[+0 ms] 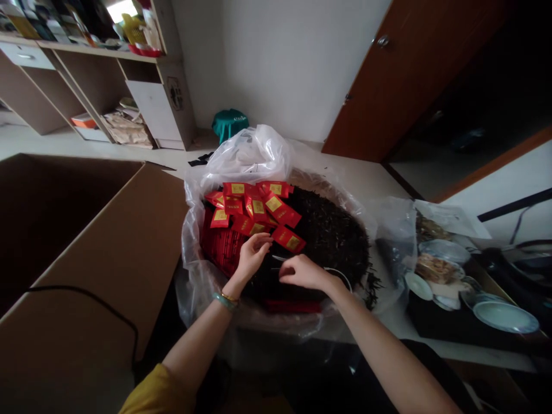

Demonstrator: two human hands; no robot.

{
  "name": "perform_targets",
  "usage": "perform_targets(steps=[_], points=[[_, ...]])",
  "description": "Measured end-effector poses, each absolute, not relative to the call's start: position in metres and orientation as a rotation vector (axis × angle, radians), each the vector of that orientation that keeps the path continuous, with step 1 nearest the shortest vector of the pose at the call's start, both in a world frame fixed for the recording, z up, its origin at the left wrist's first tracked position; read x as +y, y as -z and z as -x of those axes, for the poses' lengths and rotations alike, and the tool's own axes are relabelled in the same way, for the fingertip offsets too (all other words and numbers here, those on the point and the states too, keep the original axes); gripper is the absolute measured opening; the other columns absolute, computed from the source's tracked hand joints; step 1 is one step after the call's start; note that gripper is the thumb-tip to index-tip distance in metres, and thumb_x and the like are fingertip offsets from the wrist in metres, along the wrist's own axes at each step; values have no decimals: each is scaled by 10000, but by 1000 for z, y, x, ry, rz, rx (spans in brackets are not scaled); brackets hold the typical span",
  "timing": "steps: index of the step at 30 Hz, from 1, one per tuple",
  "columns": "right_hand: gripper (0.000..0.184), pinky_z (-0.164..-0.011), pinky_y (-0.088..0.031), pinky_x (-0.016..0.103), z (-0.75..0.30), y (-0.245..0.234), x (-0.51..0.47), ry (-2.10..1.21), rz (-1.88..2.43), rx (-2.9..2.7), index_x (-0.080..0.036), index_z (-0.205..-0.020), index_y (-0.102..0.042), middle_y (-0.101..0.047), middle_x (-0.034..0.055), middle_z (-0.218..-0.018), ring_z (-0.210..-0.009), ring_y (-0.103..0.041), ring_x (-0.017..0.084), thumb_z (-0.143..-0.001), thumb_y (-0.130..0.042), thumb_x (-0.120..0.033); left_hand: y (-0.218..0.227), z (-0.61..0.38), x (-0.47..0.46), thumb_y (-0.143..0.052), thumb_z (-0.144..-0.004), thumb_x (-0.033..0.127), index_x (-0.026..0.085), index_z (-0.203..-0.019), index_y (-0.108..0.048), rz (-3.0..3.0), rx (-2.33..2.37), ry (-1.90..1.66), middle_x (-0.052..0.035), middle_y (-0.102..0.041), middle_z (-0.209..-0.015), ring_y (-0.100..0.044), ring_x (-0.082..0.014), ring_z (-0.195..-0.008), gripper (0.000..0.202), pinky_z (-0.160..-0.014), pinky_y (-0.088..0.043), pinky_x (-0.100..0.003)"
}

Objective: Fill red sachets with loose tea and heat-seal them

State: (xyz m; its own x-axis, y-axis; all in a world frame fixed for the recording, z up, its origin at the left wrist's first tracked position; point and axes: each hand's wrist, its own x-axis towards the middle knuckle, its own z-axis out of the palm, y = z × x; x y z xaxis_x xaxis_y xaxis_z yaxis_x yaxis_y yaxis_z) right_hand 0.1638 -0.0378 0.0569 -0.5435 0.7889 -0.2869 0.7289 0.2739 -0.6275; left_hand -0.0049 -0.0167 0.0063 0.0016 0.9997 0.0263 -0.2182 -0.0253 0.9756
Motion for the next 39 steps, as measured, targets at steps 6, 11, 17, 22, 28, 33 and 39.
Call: perform_targets(steps=[6, 11, 17, 22, 28, 33, 39], points=[[216, -663, -440, 233, -160, -51, -57, -1174, 1403, -2696, -229, -882, -760, -752, 33, -863, -779, -677, 197, -734, -677, -363, -3, 5, -16, -656, -717, 273, 139, -951, -639, -1177, 1021, -1294, -87, -720, -918, -681, -183, -840, 270, -715, -538, -274], [266, -612, -417, 223, -155, -49, -59, -1260, 1297, -2654, -246, -880, -763, -753, 19, -824, -734, -669, 184, -747, -658, -451, 0, 2, -11, -672, -714, 316, 129, -928, -643, -1145, 1031, -1197, -85, -724, -876, -681, -172, -763, 286, -626, -526, -244], [202, -609, -437, 241, -157, -47, -52, -993, 1331, -2466, -192, -720, -750, -735, 39, -714, -641, -648, 173, -786, -561, -218, -16, 1, -12, -693, -713, 416, 125, -898, -661, -1195, 1023, -1107, -79, -716, -835, -668, -186, -784, 347, -663, -518, -261], [346, -515, -516, 270, -176, -47, -29, -891, 1322, -1728, -157, -1081, -650, -697, 69, -841, -593, -631, 166, -825, -497, -333, -35, 4, -16, -695, -685, 535, 125, -1040, -646, -1202, 857, -1025, -81, -707, -927, -647, -195, -831, 544, -703, -504, -272], [516, -604, -580, 310, -178, -37, -18, -571, 1214, -1748, -208, -1345, -442, -609, 66, -914, -679, -623, 164, -832, -492, -231, -26, -11, -12, -664, -682, 574, 102, -789, -661, -1300, 962, -1043, 12, -595, -594, -479, -74, -498, 485, -486, -375, -186], [461, -847, -537, 438, -172, -36, -18, 91, 1193, -1974, -174, -1339, -476, -565, 163, -1109, -995, -577, 271, -879, -493, -207, -14, -17, -12, -635, -691, 585, 117, -670, -599, -1337, 1062, -1189, 47, -487, -516, -393, -57, -470, 471, -444, -316, -173], [514, -954, -487, 418, -170, -38, -20, 303, 1072, -2071, -175, -1423, -371, -607, 140, -1153, -1097, -545, 250, -915, -441, -150, -13, -13, -11, -642, -678, 583, 135, -628, -547, -1326, 1110, -1242, 58, -451, -499, -375, -58, -467, 461, -436, -327, -171]])
